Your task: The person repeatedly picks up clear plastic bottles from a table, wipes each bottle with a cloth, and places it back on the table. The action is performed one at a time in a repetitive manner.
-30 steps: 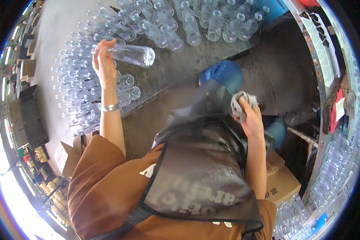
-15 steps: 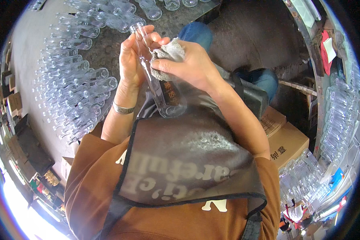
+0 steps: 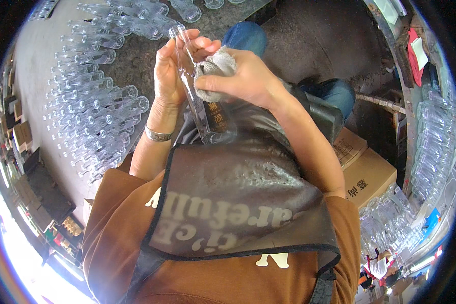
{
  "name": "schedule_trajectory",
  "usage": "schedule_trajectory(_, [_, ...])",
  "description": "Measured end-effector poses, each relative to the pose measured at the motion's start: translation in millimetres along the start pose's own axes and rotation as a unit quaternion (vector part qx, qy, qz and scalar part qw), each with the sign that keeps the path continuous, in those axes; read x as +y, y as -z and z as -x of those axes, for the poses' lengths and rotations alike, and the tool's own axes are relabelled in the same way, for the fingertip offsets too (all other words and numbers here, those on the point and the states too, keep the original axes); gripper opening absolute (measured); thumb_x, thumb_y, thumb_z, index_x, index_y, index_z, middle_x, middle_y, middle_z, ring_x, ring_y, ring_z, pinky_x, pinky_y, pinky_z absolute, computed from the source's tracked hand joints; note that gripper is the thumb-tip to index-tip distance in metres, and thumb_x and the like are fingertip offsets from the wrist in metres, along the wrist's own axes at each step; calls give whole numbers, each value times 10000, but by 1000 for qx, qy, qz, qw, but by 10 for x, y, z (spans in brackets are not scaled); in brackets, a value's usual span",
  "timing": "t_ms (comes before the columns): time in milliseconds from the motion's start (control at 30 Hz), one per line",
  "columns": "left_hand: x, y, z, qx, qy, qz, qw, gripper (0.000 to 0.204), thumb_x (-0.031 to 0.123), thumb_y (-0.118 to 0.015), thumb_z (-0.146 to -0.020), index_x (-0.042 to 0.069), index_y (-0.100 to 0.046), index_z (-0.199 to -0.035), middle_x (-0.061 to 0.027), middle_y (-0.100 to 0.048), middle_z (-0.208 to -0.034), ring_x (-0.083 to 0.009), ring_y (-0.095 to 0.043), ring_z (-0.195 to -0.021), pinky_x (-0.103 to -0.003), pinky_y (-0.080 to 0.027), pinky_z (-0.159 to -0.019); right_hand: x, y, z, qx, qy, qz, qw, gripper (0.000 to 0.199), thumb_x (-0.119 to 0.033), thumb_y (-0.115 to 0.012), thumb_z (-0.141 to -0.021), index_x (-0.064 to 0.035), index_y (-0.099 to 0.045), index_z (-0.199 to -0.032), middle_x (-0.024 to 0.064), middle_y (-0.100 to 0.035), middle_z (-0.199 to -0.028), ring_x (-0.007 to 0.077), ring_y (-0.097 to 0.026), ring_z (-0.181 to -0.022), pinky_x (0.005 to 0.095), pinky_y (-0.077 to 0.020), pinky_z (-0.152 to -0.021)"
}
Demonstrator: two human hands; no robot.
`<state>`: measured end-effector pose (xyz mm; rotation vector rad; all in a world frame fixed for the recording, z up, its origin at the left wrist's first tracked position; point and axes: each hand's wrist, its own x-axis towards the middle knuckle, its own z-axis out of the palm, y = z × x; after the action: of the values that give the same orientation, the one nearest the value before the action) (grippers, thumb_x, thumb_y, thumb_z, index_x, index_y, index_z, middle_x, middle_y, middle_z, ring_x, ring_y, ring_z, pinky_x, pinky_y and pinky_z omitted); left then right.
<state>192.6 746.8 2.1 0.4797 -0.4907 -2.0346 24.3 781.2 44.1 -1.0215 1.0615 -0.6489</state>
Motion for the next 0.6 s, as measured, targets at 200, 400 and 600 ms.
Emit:
schedule_trajectory(200, [-23, 28, -25, -10, -1, 2, 1000, 430, 382, -476, -895, 17, -544, -1112, -151, -641, -992, -345, -568, -1054, -465, -415, -963, 21, 4, -22, 18, -41, -54, 998, 318, -237, -716, -777, -10, -624, -981, 0, -611, -851, 75, -554, -715, 235, -465, -599])
schedule_trajectory(400, [-24, 25, -32, 5, 13, 6, 1000, 413, 373, -473, -896, 19, -557, -1090, -149, -642, -981, -348, -569, -1048, -470, -424, -952, -26, -2, -27, 3, -59, 11, 998, 325, -273, -715, -780, -18, -628, -962, 15, -612, -814, 82, -559, -673, 225, -456, -538])
schedule_trajectory(600, [-26, 65, -41, 11, 7, 6, 1000, 416, 377, -479, -893, 16, -557, -1085, -153, -642, -975, -346, -572, -1042, -472, -425, -950, -23, 31, -63, -5, -77, -11, 997, 324, -273, -683, -807, -24, -621, -1005, 21, -620, -842, 92, -576, -704, 238, -480, -547])
